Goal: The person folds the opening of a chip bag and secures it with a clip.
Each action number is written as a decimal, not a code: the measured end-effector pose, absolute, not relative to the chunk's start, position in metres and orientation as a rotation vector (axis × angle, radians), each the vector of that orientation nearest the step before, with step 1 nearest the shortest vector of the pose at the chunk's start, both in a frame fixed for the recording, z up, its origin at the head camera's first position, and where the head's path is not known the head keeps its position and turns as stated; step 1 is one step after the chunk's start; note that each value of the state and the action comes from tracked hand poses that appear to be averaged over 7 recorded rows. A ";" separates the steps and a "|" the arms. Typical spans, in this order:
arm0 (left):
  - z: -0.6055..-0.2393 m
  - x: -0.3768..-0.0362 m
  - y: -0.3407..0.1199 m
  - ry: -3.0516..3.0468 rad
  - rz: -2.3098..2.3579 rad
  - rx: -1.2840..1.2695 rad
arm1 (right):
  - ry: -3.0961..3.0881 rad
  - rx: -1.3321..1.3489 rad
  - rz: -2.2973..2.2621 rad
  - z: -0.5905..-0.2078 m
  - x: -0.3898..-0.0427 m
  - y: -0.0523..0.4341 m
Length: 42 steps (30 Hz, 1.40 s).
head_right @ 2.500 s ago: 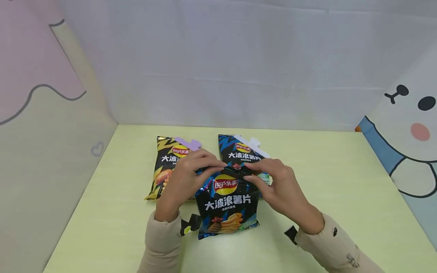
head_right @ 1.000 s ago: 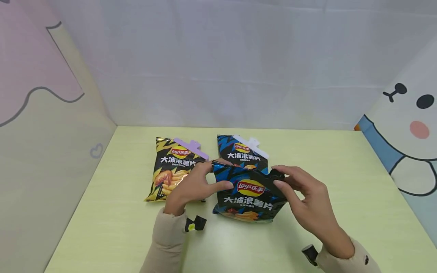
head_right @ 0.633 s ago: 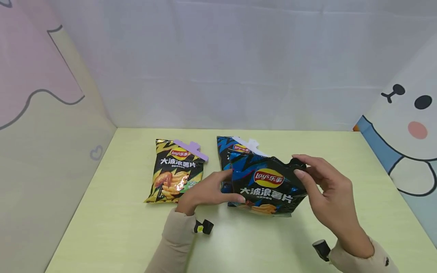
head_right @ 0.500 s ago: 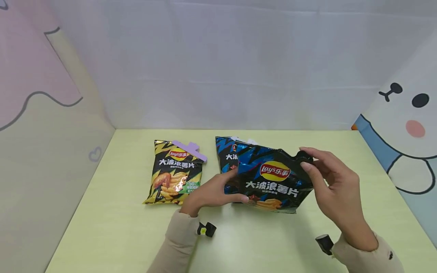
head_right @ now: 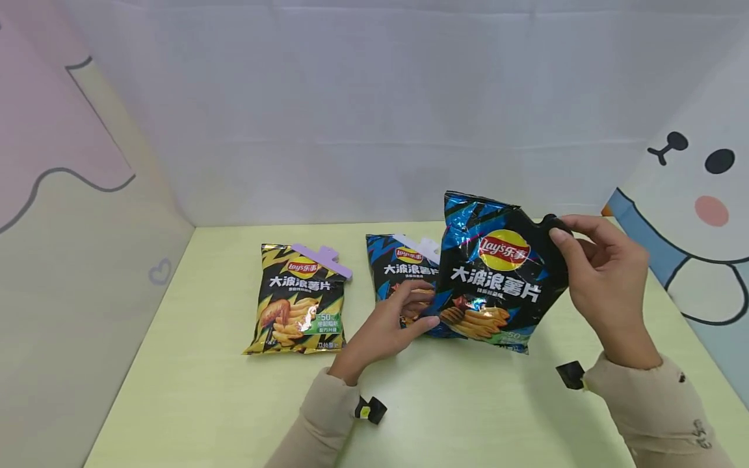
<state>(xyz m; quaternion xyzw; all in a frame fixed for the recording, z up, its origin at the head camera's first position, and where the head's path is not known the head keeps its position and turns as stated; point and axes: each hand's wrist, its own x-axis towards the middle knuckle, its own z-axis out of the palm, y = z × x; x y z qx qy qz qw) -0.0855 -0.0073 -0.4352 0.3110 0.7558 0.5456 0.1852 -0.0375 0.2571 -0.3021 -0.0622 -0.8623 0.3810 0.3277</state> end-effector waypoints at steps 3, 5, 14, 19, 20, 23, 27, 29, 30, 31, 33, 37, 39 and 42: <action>-0.434 -0.081 -0.003 2.124 1.522 0.852 | -2.261 -0.260 0.988 -0.304 -0.042 0.264; -0.432 -0.078 0.000 2.116 1.518 0.843 | -2.271 -0.321 0.984 -0.306 -0.044 0.268; -0.431 -0.066 0.012 2.077 1.481 0.799 | -2.319 -0.548 1.083 -0.311 -0.058 0.299; -0.431 -0.057 0.024 2.065 1.476 0.750 | -2.442 -0.584 0.998 -0.317 -0.064 0.317; -0.431 -0.054 0.027 2.064 1.477 0.751 | -2.477 -0.591 0.965 -0.318 -0.066 0.321; -0.432 -0.047 0.035 2.044 1.489 0.758 | -2.582 -0.606 0.898 -0.320 -0.075 0.332; -0.434 -0.038 0.043 2.031 1.510 0.766 | -2.701 -0.633 0.860 -0.325 -0.090 0.343; -0.436 -0.036 0.046 2.033 1.517 0.774 | -2.759 -0.631 0.852 -0.328 -0.098 0.348; -0.437 -0.035 0.048 2.035 1.518 0.783 | -2.781 -0.619 0.840 -0.331 -0.102 0.350; -0.438 -0.034 0.049 2.035 1.517 0.791 | -2.798 -0.602 0.836 -0.334 -0.107 0.352; -0.439 -0.032 0.051 2.026 1.507 0.806 | -2.832 -0.565 0.846 -0.341 -0.116 0.355; -0.442 -0.028 0.056 1.996 1.467 0.806 | -2.887 -0.518 0.913 -0.359 -0.131 0.359; -0.444 -0.027 0.058 1.983 1.447 0.811 | -2.913 -0.506 0.952 -0.368 -0.138 0.360; -0.447 -0.025 0.063 1.970 1.431 0.800 | -2.928 -0.548 0.957 -0.382 -0.148 0.363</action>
